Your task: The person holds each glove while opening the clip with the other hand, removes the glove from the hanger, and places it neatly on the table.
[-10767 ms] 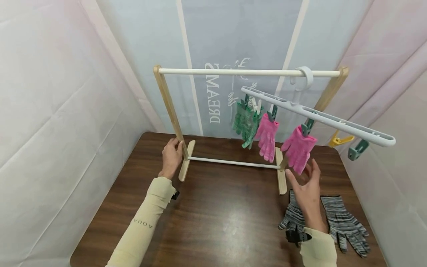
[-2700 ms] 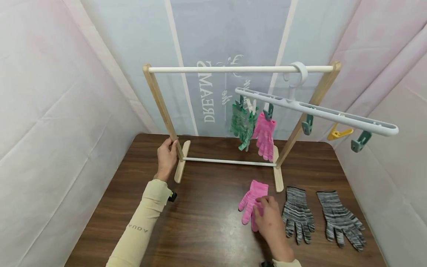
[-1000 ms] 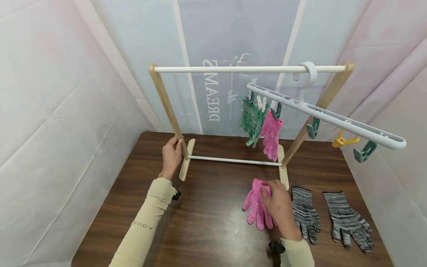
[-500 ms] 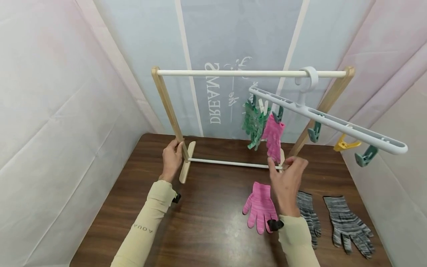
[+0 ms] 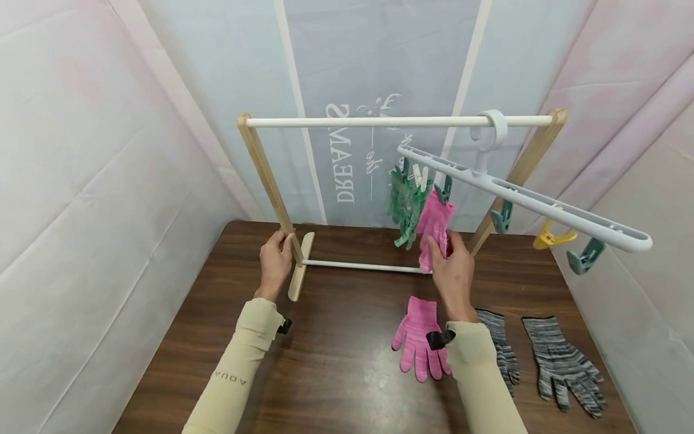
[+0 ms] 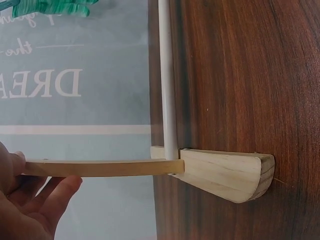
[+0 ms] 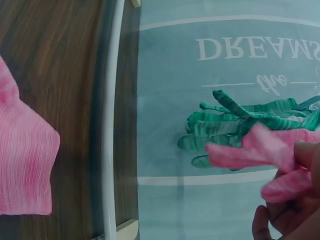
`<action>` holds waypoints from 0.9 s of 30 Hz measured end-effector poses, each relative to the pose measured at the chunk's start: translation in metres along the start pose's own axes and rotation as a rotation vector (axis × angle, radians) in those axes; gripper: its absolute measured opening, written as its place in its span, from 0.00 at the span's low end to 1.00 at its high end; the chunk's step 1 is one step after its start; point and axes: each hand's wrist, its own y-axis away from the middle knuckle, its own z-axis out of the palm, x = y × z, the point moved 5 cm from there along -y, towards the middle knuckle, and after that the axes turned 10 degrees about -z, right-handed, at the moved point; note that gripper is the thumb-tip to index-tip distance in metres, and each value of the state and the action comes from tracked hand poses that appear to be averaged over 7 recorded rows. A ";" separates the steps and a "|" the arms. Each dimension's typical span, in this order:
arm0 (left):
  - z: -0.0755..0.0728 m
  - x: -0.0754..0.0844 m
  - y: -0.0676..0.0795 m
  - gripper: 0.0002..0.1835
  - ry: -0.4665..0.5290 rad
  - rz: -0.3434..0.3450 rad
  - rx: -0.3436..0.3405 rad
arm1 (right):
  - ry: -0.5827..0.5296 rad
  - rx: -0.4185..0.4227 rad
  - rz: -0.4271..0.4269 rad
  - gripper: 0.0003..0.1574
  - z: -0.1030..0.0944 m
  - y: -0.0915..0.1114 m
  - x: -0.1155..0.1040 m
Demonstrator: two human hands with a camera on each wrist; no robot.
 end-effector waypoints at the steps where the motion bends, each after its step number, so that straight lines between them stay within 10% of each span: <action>1: 0.001 0.001 0.001 0.13 0.001 0.004 0.000 | -0.004 0.008 0.000 0.22 -0.002 0.001 -0.001; 27: 0.008 -0.011 0.014 0.15 0.006 -0.104 -0.086 | -0.052 -0.085 0.041 0.19 -0.019 0.027 -0.007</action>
